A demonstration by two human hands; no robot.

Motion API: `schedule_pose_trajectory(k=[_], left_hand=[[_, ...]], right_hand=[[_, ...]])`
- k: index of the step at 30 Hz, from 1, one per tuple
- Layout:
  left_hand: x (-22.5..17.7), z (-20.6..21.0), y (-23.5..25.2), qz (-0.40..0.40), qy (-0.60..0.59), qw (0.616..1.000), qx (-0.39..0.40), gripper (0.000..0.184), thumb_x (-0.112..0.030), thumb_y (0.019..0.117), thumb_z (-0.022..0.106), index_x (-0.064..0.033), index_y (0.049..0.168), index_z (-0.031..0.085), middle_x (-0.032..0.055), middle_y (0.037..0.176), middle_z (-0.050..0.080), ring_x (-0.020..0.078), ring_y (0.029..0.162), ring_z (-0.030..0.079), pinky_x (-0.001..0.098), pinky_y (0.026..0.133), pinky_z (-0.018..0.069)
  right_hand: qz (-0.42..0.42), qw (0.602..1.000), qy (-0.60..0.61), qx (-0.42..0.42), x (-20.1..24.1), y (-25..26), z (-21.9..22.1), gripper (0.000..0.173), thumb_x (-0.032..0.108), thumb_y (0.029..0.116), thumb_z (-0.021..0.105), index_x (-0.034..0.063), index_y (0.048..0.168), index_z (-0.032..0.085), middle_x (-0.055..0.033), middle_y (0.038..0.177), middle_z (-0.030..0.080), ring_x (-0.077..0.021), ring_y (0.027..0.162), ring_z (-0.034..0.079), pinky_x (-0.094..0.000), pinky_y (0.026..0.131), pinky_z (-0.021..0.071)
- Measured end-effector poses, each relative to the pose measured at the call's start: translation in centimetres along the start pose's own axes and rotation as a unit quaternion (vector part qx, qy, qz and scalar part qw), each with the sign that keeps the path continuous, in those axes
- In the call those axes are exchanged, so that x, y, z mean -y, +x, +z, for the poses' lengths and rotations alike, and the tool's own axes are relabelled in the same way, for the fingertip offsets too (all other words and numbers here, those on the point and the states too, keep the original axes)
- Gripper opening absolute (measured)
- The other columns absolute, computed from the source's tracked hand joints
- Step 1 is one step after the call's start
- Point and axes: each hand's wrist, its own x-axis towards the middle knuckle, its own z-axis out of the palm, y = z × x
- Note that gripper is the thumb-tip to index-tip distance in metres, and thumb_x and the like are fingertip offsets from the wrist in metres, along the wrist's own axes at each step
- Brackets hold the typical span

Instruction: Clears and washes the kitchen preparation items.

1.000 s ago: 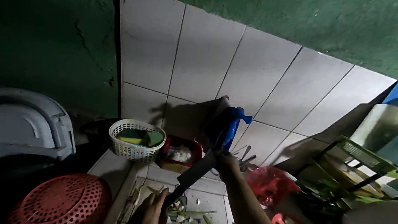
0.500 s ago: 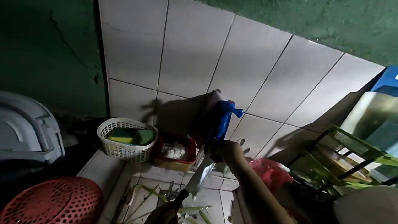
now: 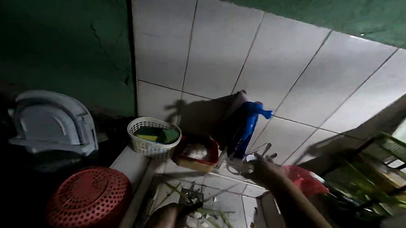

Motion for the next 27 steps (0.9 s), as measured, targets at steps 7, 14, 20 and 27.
schedule_pose_trajectory(k=[7, 14, 20, 27], left_hand=[[4.5, -0.7, -8.0, 0.02, -0.067, 0.99, -0.119, 0.037, -0.022, 0.1012, 0.058, -0.0052, 0.133, 0.066, 0.0191, 0.112, 0.072, 0.0305, 0.099, 0.07, 0.0509, 0.089, 0.0554], [5.4, -0.3, -13.4, -0.058, -0.026, 0.994, -0.086, 0.04, -0.022, 0.1029, 0.057, -0.0026, 0.137, 0.063, 0.0236, 0.122, 0.069, 0.0377, 0.112, 0.067, 0.0541, 0.1, 0.051], [4.8, 0.2, -16.3, -0.047, -0.024, 0.983, -0.173, 0.039, -0.02, 0.1018, 0.059, 0.0009, 0.134, 0.064, 0.0233, 0.112, 0.072, 0.034, 0.097, 0.072, 0.0514, 0.088, 0.0572], [5.1, -0.5, -17.9, -0.023, -0.2, 0.965, -0.169, 0.032, -0.015, 0.1014, 0.053, 0.0019, 0.127, 0.063, 0.0007, 0.087, 0.068, 0.0044, 0.065, 0.059, 0.0221, 0.061, 0.0518]], right_hand=[[-0.099, 0.932, 0.23, -0.262, 2.8, -2.4, -7.5, 0.057, 0.014, 0.1063, 0.055, 0.0003, 0.158, 0.034, -0.0286, 0.152, 0.047, -0.0474, 0.136, 0.051, -0.0649, 0.108, 0.04], [-0.047, 0.916, 0.328, -0.226, 6.7, -2.8, -7.1, 0.057, 0.021, 0.102, 0.062, 0.0064, 0.154, 0.043, -0.0256, 0.128, 0.064, -0.0415, 0.116, 0.064, -0.0641, 0.095, 0.0487], [-0.073, 0.929, 0.327, -0.157, 6.1, -5.1, -7.9, 0.083, 0.02, 0.0991, 0.069, 0.0164, 0.165, 0.019, -0.0266, 0.155, 0.043, -0.0463, 0.135, 0.049, -0.0645, 0.105, 0.042], [-0.123, 0.796, 0.591, 0.037, 0.4, -11.7, 7.4, 0.041, 0.024, 0.1056, 0.05, 0.007, 0.143, 0.056, -0.0099, 0.125, 0.071, -0.0224, 0.109, 0.071, -0.0402, 0.092, 0.0597]])
